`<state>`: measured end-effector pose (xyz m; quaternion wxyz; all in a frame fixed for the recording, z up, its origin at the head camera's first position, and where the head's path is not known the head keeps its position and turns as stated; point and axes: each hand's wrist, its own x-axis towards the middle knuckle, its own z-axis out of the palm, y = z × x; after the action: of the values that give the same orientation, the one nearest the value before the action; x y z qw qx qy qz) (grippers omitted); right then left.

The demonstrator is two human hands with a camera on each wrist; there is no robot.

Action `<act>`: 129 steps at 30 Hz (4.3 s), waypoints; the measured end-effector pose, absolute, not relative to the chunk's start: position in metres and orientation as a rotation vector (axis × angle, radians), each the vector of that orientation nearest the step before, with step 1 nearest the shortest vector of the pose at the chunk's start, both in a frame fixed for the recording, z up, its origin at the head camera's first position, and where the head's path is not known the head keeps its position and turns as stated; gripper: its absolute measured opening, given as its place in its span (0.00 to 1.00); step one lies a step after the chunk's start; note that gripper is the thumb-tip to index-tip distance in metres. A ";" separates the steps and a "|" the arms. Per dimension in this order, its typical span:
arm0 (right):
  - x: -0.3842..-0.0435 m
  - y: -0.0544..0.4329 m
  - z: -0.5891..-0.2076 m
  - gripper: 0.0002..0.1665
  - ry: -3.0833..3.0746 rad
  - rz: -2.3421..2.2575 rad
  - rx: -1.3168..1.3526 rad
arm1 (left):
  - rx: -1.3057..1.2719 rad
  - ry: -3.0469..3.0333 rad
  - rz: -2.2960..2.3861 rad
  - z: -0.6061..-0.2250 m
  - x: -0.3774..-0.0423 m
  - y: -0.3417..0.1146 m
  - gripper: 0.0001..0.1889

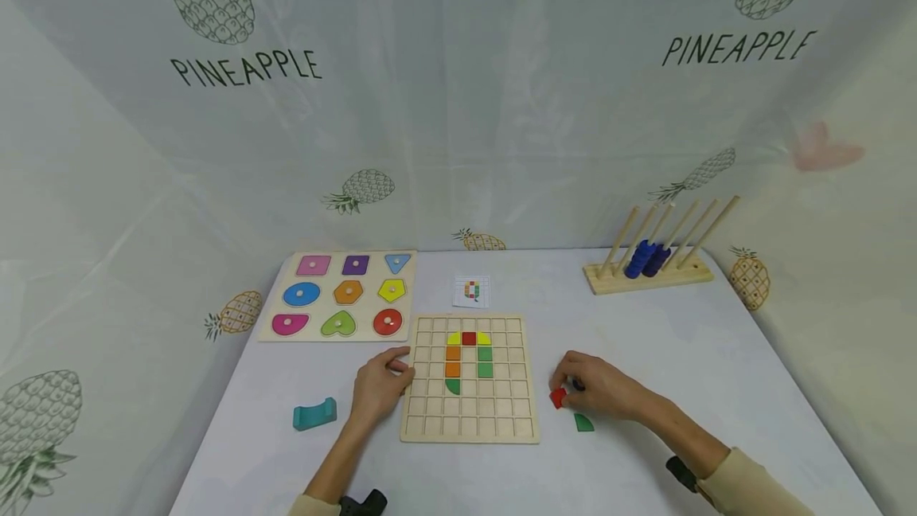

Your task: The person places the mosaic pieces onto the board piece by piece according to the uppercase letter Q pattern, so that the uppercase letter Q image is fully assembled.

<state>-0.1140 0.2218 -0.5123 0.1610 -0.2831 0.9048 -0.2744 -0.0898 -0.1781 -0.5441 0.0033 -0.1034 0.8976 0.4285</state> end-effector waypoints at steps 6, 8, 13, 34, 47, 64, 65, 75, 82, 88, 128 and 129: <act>-0.117 0.218 -0.510 0.10 2.535 -0.830 -0.800 | -0.316 2.825 1.337 -0.546 -0.091 -0.179 0.20; -0.118 0.217 -0.509 0.10 2.528 -0.832 -0.801 | -0.311 2.830 1.331 -0.547 -0.091 -0.179 0.21; -0.122 0.215 -0.506 0.09 2.551 -0.830 -0.834 | -0.314 2.833 1.327 -0.547 -0.091 -0.179 0.20; -0.132 0.168 -0.492 0.08 2.493 -0.906 -0.840 | -0.336 2.821 1.337 -0.544 -0.090 -0.178 0.21; -0.140 0.119 -0.494 0.03 2.417 -0.996 -0.843 | -0.319 2.831 1.318 -0.544 -0.091 -0.178 0.21; -0.138 0.085 -0.504 0.03 2.405 -1.010 -0.797 | -0.324 2.829 1.310 -0.545 -0.091 -0.179 0.21; -0.138 0.084 -0.505 0.02 2.421 -0.996 -0.803 | -0.324 2.828 1.313 -0.545 -0.091 -0.179 0.21; -0.134 0.077 -0.507 0.03 2.509 -0.887 -0.788 | -0.318 2.816 1.342 -0.544 -0.091 -0.178 0.21; -0.132 0.073 -0.510 0.05 2.538 -0.840 -0.800 | -0.318 2.824 1.346 -0.544 -0.091 -0.179 0.21; -0.132 0.071 -0.513 0.06 2.567 -0.817 -0.845 | -0.327 2.812 1.351 -0.544 -0.090 -0.179 0.21; -0.141 0.229 -0.489 0.18 2.547 -0.643 -0.604 | -0.326 2.805 1.359 -0.545 -0.090 -0.180 0.21; -0.140 0.232 -0.490 0.19 2.547 -0.633 -0.612 | -0.324 2.804 1.360 -0.545 -0.090 -0.180 0.21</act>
<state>-0.1403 0.2319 -0.4898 0.2215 -0.2215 0.9216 -0.2290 -0.0899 -0.1799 -0.5455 0.0041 -0.1036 0.8949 0.4341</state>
